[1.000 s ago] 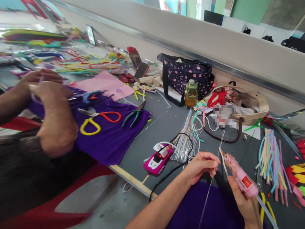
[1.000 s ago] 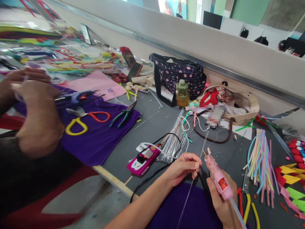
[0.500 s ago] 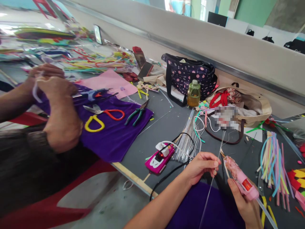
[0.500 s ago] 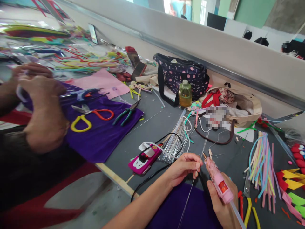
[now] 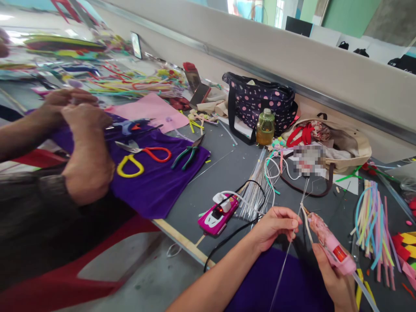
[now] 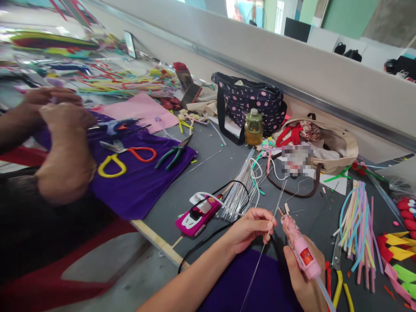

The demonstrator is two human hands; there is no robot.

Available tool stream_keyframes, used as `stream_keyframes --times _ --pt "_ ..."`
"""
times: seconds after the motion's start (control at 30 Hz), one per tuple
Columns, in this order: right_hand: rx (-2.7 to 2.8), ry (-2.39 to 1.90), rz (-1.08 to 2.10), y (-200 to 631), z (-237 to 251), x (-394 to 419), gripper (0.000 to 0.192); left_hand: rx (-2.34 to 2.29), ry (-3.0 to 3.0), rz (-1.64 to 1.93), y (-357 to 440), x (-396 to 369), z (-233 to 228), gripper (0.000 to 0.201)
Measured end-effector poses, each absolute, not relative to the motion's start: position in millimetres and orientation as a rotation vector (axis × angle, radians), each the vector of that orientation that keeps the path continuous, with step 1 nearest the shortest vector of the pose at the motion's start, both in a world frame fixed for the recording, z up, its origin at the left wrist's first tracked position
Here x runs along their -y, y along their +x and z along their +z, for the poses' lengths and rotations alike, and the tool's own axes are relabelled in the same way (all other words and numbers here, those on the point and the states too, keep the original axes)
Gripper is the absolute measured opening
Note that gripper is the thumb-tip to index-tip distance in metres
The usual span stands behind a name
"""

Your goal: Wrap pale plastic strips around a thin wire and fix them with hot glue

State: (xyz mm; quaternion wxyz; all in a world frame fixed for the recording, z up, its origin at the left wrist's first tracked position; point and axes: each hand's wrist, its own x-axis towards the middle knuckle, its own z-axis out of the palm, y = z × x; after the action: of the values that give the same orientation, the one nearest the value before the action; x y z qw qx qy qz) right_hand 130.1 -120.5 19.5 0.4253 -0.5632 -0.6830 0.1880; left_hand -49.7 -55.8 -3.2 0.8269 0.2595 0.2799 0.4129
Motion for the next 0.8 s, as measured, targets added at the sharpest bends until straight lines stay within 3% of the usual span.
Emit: stream_keyframes --times 0.8 --pt "1.676 -1.382 0.452 135.2 15.3 117.3 0.043 -0.544 0.582 0.816 -49.4 56.6 -7.9 0.024"
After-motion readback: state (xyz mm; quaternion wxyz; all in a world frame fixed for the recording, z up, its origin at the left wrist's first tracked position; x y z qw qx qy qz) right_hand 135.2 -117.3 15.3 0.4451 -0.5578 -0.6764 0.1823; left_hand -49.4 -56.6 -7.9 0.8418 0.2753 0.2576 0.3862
